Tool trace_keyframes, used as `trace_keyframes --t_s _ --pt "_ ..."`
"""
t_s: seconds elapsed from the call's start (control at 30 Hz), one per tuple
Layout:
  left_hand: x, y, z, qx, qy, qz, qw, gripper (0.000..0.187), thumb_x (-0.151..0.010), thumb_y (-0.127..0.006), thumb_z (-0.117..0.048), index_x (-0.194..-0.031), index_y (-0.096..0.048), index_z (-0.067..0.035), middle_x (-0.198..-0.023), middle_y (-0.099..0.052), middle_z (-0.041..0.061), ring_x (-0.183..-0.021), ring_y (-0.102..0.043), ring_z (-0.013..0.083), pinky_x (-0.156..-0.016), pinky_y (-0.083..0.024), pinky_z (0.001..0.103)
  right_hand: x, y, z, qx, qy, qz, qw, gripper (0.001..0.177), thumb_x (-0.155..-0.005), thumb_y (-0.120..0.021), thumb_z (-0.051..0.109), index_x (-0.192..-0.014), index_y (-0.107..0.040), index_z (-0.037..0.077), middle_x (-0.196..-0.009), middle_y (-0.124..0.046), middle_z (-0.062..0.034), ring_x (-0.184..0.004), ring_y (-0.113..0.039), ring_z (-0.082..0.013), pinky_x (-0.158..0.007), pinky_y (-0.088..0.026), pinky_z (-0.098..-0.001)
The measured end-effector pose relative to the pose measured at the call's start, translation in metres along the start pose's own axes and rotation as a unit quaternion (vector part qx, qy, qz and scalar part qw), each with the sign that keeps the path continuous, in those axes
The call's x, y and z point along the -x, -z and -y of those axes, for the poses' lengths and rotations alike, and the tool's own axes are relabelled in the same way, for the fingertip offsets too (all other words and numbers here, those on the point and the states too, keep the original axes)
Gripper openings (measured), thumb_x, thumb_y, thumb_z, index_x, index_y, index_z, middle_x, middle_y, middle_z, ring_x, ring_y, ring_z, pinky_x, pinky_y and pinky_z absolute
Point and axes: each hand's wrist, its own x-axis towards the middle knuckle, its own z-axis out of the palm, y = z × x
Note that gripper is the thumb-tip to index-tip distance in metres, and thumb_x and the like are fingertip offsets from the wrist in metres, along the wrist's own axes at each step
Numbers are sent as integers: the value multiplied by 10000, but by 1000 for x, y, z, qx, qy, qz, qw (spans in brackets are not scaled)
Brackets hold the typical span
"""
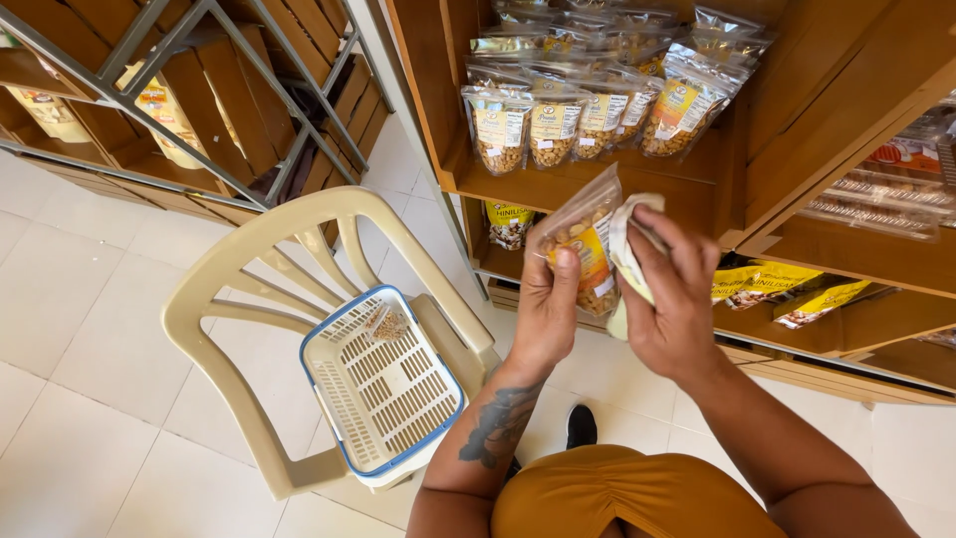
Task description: Wiping down packaged snack bags on a grocery store shelf with a cleaning cloth.
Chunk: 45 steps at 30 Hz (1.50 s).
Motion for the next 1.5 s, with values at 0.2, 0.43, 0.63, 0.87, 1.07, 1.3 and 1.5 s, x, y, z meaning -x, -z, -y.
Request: trace_keyframes --t_s 0.2,0.43,0.63,0.87,1.07,1.3,1.5 --pt "-2 -7 -16 -81 -18 43 996 582 -1115 -249 -500 -1446 -435 -58 -1303 -507 216 -1309 -444 349 -1181 -308 583 -6 -7 1 40 67 -2 997 363 -967 -629 71 -1323 -698 90 -1381 -592 -99 -1177 -436 -311 -1029 -337 -418" --pt "2 -2 -7 -73 -15 34 997 582 -1111 -207 -502 -1454 -443 -96 -1301 -530 143 -1293 -435 226 -1176 -316 470 -18 -13 25 30 81 11 996 371 -943 -629 77 -1301 -717 124 -1348 -617 -80 -1138 -462 -285 -1015 -367 -386" --pt "-3 -5 -2 28 14 -47 998 466 -1118 -362 -403 -1483 -423 -121 -1390 -536 168 -1290 -497 253 -1145 -386 497 -22 -14 27 37 86 1 996 404 -970 -651 104 -1366 -635 28 -1413 -569 -161 -1197 -475 -364 -1027 -356 -467" --pt "-13 11 9 149 -1 -174 973 375 -1010 -601 -205 -1348 -485 -91 -1289 -645 242 -1164 -645 333 -999 -516 524 19 -29 29 -11 31 10 999 430 -973 -616 134 -1394 -616 50 -1474 -533 -153 -1241 -438 -348 -1058 -327 -450" --pt "-8 -5 8 127 -60 -229 963 475 -886 -763 -13 -1287 -521 -91 -1156 -718 166 -1018 -704 229 -915 -585 414 -2 -18 55 -278 -209 13 937 513 -1017 -528 115 -1500 -423 -21 -1518 -394 -282 -1360 -363 -482 -1144 -254 -642" --pt "4 3 25 65 -75 -231 968 491 -814 -812 48 -1257 -628 -56 -1096 -751 156 -982 -725 210 -894 -586 359 49 -50 20 -519 -427 -101 734 81 -998 -659 114 -1036 -686 48 -803 -663 -82 -765 -681 -164 -784 -591 -373" --pt "-14 9 -20 88 -104 -239 962 492 -822 -816 19 -1256 -603 -72 -1073 -739 137 -927 -721 202 -902 -592 375 36 -34 46 -406 -381 7 831 140 -930 -717 104 -1056 -706 44 -816 -711 -98 -771 -649 -124 -754 -576 -339"
